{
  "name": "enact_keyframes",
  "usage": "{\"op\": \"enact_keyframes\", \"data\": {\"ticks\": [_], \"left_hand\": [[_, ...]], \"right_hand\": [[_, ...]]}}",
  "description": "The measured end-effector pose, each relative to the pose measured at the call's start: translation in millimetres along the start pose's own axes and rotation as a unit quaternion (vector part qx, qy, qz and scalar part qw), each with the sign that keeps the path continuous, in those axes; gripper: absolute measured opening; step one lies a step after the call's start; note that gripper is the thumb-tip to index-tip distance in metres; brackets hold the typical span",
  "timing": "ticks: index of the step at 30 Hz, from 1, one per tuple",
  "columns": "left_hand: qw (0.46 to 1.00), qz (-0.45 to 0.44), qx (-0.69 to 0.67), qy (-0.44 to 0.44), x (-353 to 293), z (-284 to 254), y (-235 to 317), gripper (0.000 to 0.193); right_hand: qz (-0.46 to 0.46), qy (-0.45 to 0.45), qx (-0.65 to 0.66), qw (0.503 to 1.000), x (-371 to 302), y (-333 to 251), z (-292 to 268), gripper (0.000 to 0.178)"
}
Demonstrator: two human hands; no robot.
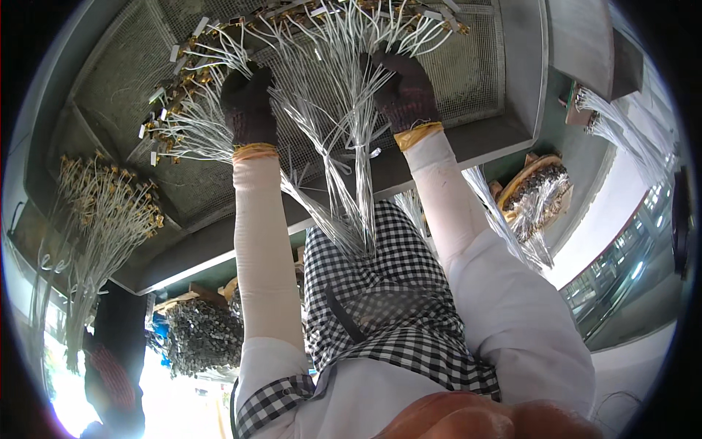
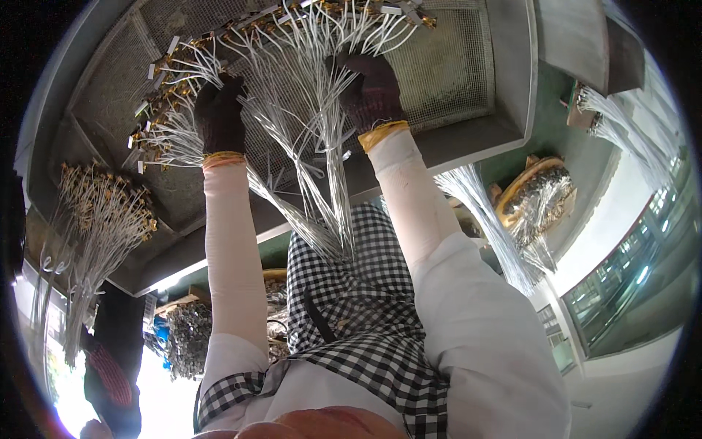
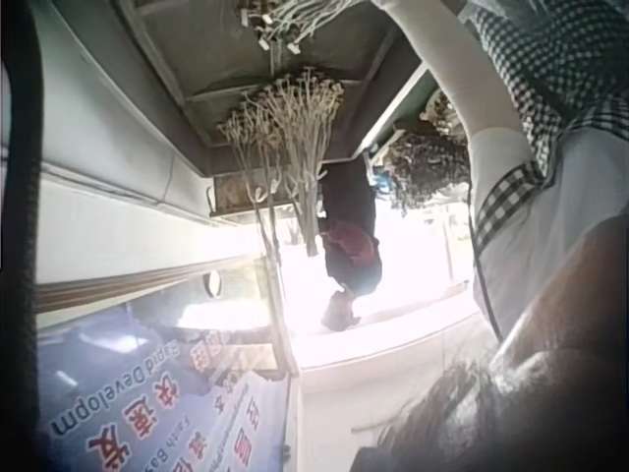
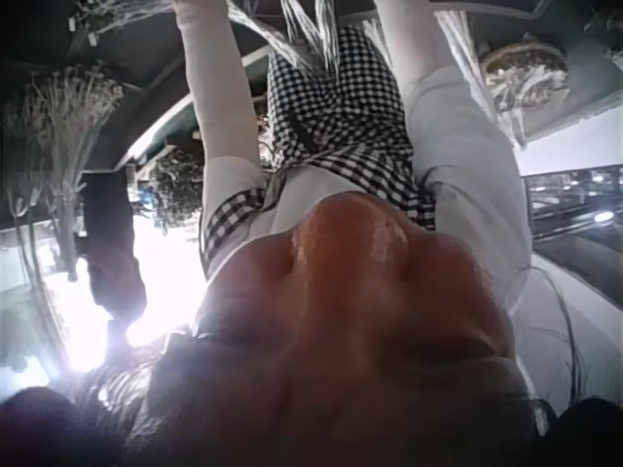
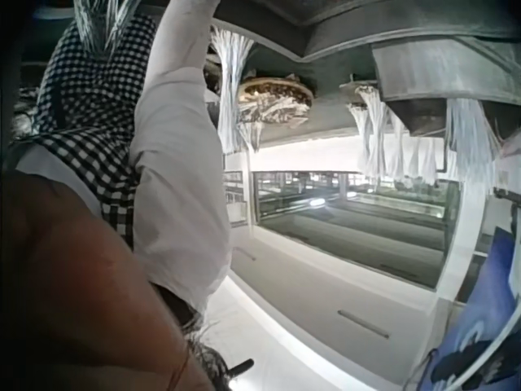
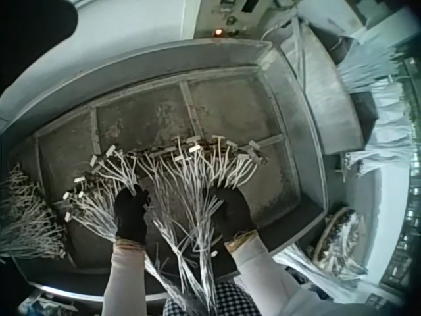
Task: Gather and organize bundles of white wires into a fixture or machine during an electronics manufacturing process.
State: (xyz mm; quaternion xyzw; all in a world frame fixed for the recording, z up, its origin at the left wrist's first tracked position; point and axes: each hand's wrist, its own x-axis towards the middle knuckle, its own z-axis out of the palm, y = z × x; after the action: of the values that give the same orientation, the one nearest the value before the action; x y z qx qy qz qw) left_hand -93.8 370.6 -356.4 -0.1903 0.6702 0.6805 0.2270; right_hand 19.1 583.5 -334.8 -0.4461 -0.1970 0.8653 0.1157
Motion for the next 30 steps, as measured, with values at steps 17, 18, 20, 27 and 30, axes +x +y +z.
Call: {"op": "enact_keyframes", "data": {"ticks": [17,18,20,27,30], "left_hand": [[0.921,0.214,0.323,-0.045,-57,40,20,0.066],[0.957,0.119,0.192,-0.181,-56,38,4,0.062],[0.973,0.052,0.106,-0.196,-36,14,-25,0.042],[0.881,-0.141,-0.422,-0.16,-4,-41,-90,0.032],[0.936,0.172,0.208,-0.225,-9,-12,-46,0.025]], "right_hand": [[-0.337,-0.09,-0.546,0.762,-34,17,55,0.03],[-0.417,-0.107,-0.556,0.711,-36,30,61,0.032],[-0.361,-0.129,-0.566,0.73,-55,29,87,0.034],[-0.339,-0.306,-0.726,0.514,-59,37,104,0.034],[-0.393,-0.207,-0.595,0.67,-57,31,61,0.034]]}}
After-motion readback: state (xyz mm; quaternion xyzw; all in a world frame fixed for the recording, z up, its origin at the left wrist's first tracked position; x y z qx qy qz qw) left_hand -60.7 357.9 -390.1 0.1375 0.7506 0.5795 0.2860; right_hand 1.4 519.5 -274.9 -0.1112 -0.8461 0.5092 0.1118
